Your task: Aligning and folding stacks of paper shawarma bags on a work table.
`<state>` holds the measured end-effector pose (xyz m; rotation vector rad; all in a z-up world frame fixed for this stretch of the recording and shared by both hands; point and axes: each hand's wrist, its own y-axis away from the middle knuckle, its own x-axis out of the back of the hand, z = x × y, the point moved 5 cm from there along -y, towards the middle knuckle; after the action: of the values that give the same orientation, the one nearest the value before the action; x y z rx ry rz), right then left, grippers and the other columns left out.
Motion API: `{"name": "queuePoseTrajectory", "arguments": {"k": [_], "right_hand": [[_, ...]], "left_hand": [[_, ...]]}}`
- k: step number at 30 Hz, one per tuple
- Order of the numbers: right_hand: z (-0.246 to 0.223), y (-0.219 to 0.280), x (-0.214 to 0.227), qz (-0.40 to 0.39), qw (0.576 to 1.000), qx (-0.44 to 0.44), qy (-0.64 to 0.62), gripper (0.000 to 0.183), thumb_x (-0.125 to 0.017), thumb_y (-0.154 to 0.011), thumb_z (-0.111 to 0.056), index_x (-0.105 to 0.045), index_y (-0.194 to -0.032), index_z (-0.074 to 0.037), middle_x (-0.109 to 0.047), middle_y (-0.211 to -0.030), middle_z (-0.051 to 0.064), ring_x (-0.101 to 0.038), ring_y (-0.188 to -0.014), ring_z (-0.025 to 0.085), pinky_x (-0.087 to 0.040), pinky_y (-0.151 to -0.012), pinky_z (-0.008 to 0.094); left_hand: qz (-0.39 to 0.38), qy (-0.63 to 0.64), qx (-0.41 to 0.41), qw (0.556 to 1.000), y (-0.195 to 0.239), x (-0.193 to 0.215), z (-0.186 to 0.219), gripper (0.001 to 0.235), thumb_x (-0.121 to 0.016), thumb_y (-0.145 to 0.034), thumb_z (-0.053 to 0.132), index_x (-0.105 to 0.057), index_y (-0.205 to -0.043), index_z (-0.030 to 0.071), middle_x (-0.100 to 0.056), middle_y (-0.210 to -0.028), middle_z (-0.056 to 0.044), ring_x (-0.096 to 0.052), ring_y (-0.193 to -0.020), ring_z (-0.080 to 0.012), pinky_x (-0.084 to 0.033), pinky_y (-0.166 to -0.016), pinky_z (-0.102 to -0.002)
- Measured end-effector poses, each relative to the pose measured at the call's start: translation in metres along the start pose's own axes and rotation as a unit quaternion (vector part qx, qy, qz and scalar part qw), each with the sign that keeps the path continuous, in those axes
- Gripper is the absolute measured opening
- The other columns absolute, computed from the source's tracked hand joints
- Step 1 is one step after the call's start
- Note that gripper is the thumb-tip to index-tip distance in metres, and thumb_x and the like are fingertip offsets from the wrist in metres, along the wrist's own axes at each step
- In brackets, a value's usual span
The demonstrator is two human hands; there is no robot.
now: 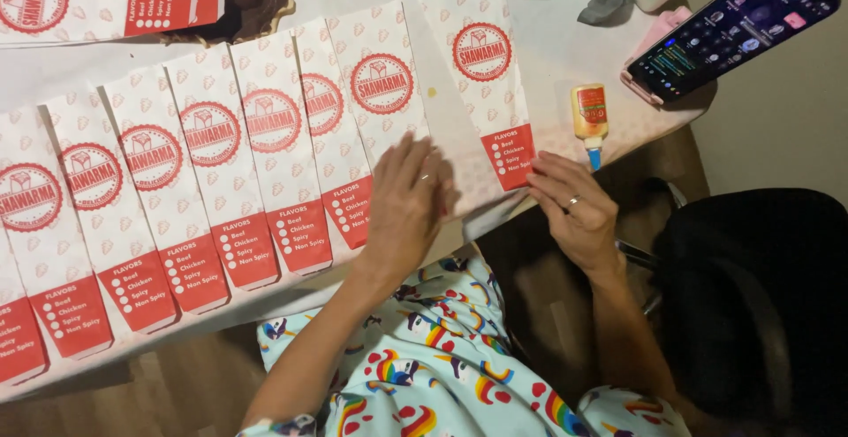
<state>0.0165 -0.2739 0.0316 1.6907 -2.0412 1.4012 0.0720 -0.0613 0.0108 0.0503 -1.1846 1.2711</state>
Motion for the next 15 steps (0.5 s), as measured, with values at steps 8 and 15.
{"name": "queuePoseTrajectory", "arguments": {"k": [8, 15], "right_hand": [[0.010, 0.005, -0.030, 0.007, 0.999, 0.043, 0.020, 0.019, -0.077, -0.094, -0.005, -0.079, -0.113, -0.004, -0.075, -0.123, 0.019, -0.067, -0.119, 0.043, -0.051, -0.105, 0.049], [0.011, 0.007, -0.027, 0.009, 1.000, 0.012, 0.025, 0.020, -0.076, -0.095, -0.006, -0.078, -0.115, -0.001, -0.074, -0.121, 0.022, -0.067, -0.118, 0.044, -0.054, -0.103, 0.051]], "left_hand": [[-0.152, -0.089, 0.007, 0.984, 0.030, 0.015, -0.005, 0.047, -0.071, -0.094, 0.021, -0.065, -0.133, -0.004, -0.056, -0.146, -0.027, -0.044, -0.143, -0.0431, -0.029, -0.119, -0.057], [-0.110, -0.023, -0.003, 0.994, 0.023, -0.026, 0.006, 0.050, -0.074, -0.091, 0.018, -0.064, -0.131, -0.009, -0.055, -0.145, -0.030, -0.045, -0.141, -0.0489, -0.041, -0.113, -0.056]]}}
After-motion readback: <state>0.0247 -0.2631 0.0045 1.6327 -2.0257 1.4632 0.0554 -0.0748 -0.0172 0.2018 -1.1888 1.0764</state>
